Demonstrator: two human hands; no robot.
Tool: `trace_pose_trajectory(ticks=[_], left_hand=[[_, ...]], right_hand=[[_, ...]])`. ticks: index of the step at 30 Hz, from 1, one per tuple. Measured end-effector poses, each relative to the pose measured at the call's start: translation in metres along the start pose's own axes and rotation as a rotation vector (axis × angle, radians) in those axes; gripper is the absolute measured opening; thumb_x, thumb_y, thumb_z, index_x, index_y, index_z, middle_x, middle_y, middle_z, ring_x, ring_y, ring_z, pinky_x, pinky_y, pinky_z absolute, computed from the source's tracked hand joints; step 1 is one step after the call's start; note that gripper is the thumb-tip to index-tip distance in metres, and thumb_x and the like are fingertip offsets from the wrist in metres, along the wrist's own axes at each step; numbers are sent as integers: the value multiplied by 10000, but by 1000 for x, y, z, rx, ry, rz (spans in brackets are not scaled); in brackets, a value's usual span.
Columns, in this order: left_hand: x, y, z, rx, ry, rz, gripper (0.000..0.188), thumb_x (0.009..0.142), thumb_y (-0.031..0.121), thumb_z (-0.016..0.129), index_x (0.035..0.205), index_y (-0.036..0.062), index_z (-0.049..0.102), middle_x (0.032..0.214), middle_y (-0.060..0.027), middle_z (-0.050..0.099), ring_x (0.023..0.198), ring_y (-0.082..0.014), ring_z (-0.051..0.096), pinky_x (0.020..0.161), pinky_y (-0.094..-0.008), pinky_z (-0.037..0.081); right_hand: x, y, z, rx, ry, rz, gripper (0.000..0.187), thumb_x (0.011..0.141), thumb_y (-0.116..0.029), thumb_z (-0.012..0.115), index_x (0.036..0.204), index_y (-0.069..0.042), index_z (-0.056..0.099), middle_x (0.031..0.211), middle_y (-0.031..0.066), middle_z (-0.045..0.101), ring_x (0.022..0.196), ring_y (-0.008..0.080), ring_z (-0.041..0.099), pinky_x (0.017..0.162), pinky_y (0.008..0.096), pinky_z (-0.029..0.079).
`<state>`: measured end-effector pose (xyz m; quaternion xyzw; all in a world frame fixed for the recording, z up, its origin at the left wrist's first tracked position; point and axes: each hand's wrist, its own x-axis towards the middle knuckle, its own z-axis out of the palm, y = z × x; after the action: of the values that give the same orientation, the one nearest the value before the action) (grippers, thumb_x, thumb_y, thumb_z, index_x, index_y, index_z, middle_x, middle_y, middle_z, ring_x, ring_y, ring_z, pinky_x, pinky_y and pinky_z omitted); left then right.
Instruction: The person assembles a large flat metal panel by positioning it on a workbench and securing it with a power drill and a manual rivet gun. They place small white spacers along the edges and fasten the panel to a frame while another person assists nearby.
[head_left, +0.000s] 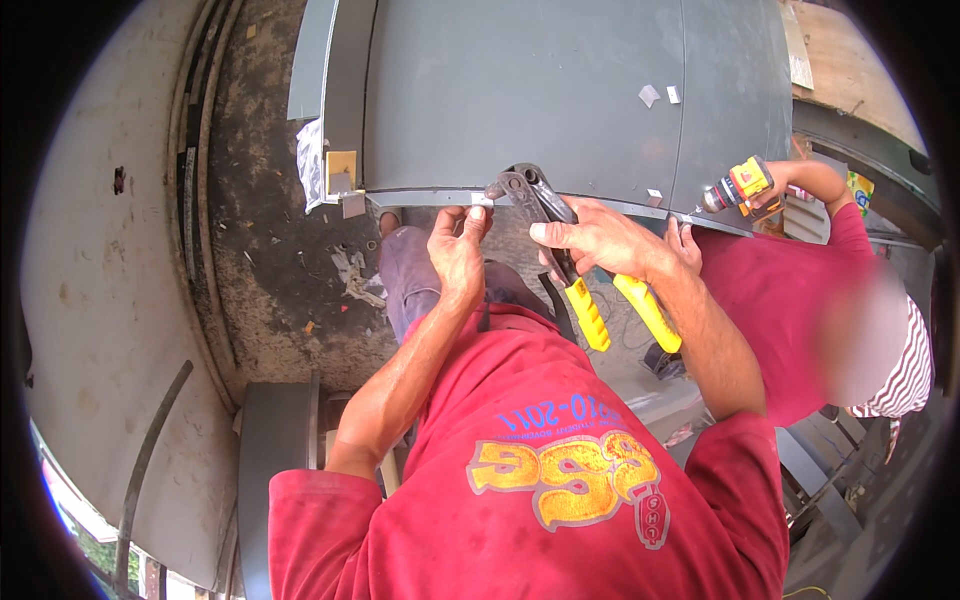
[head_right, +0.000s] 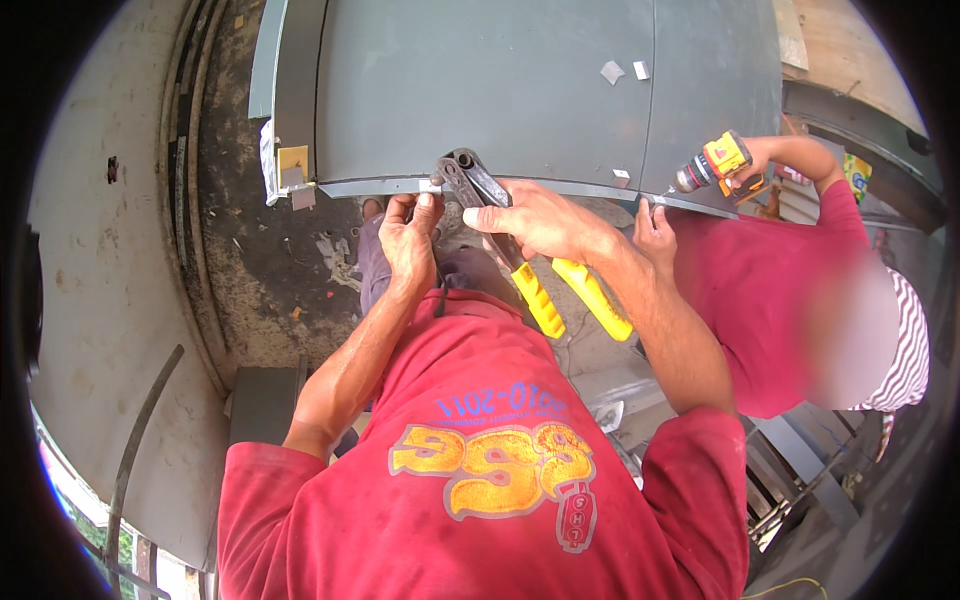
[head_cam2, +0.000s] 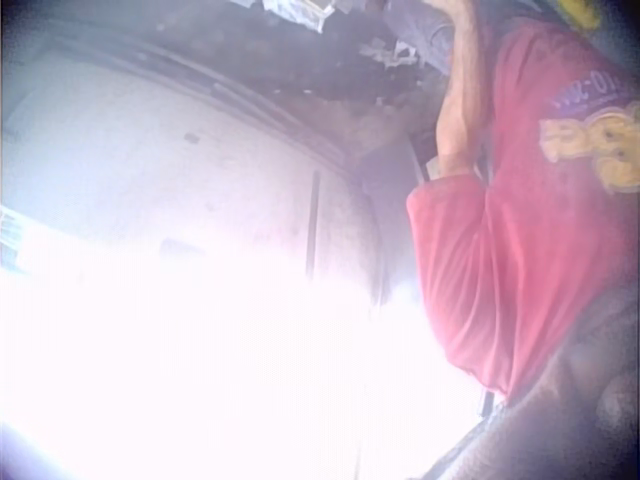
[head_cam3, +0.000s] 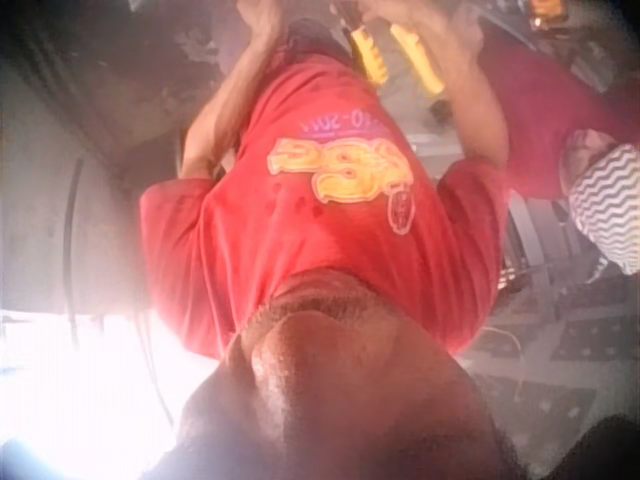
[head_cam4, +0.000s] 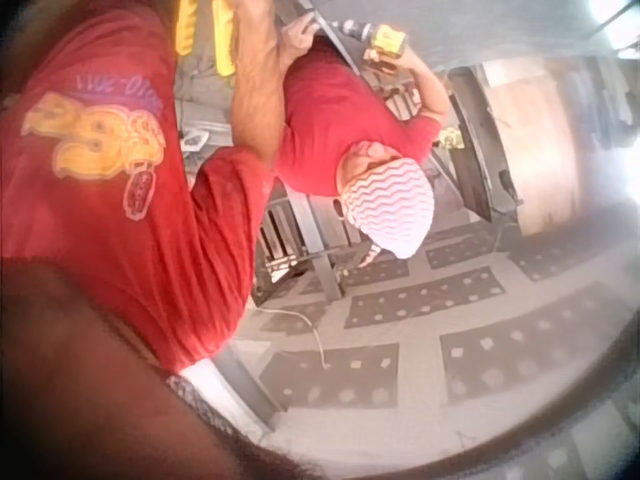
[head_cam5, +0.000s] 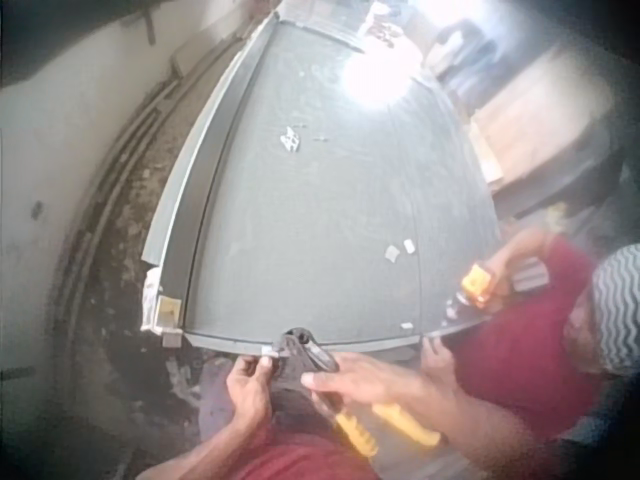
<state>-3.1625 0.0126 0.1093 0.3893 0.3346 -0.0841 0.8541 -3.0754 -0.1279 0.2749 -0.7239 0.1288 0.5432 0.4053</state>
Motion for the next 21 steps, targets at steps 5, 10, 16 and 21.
trace_pose_trajectory(ticks=[5, 10, 16, 21], left_hand=[[3, -4, 1, -9, -22, 25, 154, 920, 98, 643, 1014, -4, 576, 954, -65, 636, 876, -140, 613, 810, -284, 511], [-12, 27, -3, 415, 6, 143, 198, 861, 109, 701, 996, 30, 580, 981, -83, 606, 903, -190, 582, 779, -346, 485], [-8, 85, -22, 1342, -466, 1133, 358, 764, 85, 718, 1108, 121, 625, 1064, -47, 597, 994, -259, 563, 852, -389, 428], [16, 96, -14, 1423, -584, 1205, 392, 748, 97, 701, 1134, 139, 653, 1087, 0, 624, 1058, -208, 569, 883, -405, 422]], right_hand=[[2, -3, -3, 2, -61, 16, 681, 815, -655, 622, 1070, -32, 515, 850, 75, 627, 759, 149, 637, 638, 301, 535], [-1, -9, -4, -12, -74, 38, 596, 841, -604, 626, 1005, -41, 518, 814, 67, 622, 748, 140, 627, 604, 296, 521], [0, -7, -7, -8, -82, 83, 546, 868, -559, 614, 1016, -42, 519, 868, 78, 627, 759, 165, 633, 656, 329, 531], [-2, -1, -7, 95, -77, 77, 532, 883, -541, 603, 1042, -40, 519, 878, 81, 629, 773, 167, 641, 630, 322, 539]])
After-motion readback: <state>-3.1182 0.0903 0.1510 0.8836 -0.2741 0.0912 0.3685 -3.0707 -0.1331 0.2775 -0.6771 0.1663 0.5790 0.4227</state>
